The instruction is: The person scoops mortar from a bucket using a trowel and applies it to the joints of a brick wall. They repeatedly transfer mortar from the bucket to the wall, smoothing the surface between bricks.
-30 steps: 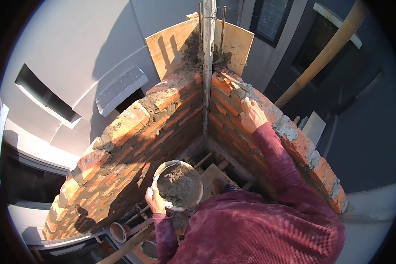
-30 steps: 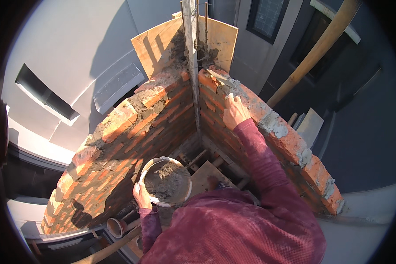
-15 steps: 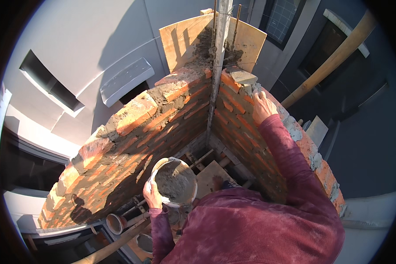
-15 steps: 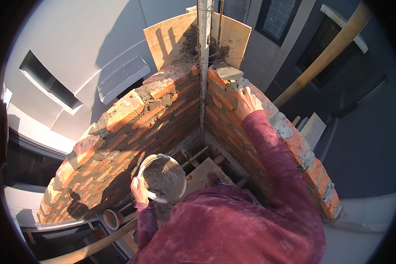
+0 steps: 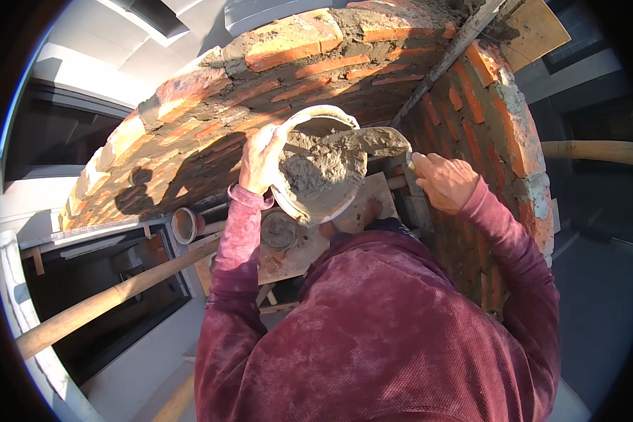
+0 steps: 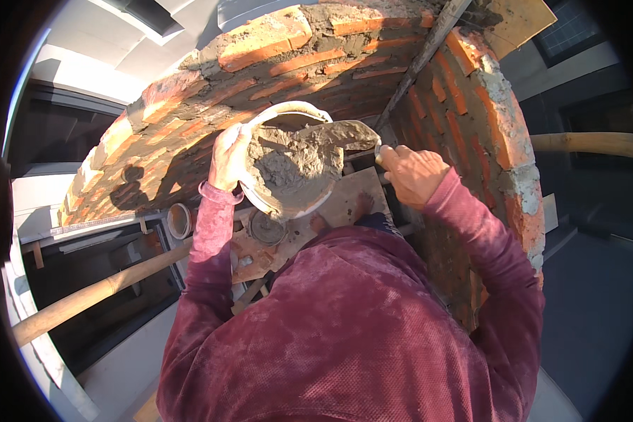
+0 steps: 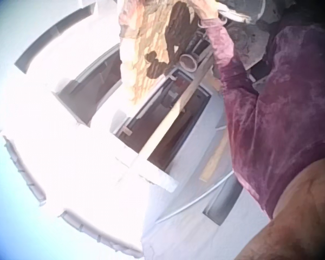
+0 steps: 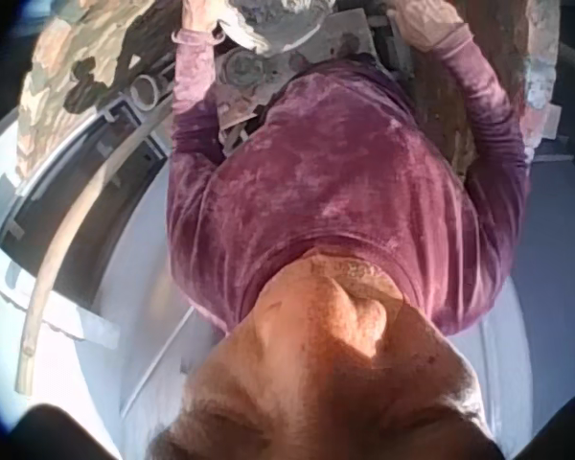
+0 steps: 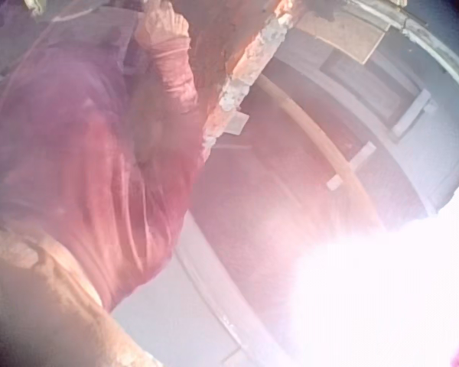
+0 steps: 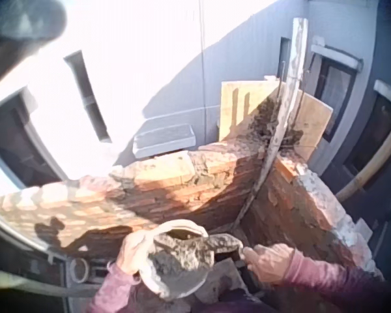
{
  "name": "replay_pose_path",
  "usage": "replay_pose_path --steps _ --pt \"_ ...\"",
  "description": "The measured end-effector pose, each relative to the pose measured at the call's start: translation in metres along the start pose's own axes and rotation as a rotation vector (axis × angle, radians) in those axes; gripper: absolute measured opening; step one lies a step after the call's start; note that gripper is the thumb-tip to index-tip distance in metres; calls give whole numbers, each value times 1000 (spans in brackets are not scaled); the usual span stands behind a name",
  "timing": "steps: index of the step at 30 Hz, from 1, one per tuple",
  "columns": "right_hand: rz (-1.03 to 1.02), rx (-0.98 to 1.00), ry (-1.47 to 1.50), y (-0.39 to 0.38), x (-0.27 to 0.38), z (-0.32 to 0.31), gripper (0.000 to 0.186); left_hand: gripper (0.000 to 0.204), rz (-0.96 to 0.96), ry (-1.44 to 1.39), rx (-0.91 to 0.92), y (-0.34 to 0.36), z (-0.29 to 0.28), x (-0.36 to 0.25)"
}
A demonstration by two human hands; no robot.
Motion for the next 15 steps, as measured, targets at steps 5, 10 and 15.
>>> replay_pose_path --steps 5,10,15 --pt "-106 -316 -337 77 55 47 43 26 51 -6 56 11 -3 -45" --pt "-180 -91 -171 53 48 62 33 22 238 124 -29 24 0 -48" --pt "37 254 -31 34 18 15 31 22 160 155 44 21 21 -70"
Point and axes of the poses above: each hand's wrist, its own y-axis towards the middle knuckle, its own z-axis out of the palm, x = y × z, the point moved 4 cm from there along y, towards the middle knuckle, and after that the axes turned 1 degree about z, right-handed, at the moved point
